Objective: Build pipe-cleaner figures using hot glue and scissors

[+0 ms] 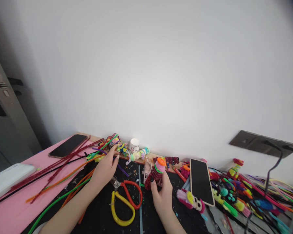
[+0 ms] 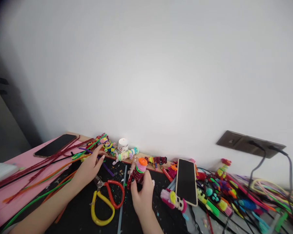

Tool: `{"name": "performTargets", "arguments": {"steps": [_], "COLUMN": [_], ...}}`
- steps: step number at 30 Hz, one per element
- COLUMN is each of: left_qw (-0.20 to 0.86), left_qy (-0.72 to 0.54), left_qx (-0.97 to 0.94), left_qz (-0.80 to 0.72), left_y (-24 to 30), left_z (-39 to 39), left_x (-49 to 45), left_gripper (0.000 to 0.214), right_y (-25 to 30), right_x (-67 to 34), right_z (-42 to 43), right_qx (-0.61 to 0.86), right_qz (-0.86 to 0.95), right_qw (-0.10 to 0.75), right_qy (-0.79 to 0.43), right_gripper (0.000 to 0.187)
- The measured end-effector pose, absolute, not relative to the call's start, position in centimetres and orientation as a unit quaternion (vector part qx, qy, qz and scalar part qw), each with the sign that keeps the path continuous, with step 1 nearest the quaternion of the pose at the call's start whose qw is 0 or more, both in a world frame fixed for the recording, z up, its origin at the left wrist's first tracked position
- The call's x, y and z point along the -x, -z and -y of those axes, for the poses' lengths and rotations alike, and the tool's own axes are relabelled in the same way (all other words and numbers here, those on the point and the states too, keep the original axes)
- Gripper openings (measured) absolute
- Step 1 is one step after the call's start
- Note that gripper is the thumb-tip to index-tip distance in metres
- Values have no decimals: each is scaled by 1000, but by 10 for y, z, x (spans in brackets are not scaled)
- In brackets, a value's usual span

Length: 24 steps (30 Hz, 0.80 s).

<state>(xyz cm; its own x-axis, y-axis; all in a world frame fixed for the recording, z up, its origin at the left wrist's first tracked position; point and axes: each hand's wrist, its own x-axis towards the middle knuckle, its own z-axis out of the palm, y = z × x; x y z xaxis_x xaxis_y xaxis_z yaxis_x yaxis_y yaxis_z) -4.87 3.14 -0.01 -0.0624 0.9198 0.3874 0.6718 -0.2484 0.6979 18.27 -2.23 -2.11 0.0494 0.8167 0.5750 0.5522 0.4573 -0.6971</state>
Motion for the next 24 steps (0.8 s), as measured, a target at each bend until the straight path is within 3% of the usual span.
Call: {"name": "performTargets", "arguments": {"steps": [24], "left_qw": [129], "left_qy": [-408], "left_qx": [-664], "left_qz": [-613], "left_y": [10], "left_z": [-35], "left_x": [53], "left_gripper": [52], "right_y": [19], "right_x": [-181], "right_z": [22], "right_qx": [517], "right_qz": [677], "right_qw": [510], "right_qy": [-118], "right_gripper": [30]}}
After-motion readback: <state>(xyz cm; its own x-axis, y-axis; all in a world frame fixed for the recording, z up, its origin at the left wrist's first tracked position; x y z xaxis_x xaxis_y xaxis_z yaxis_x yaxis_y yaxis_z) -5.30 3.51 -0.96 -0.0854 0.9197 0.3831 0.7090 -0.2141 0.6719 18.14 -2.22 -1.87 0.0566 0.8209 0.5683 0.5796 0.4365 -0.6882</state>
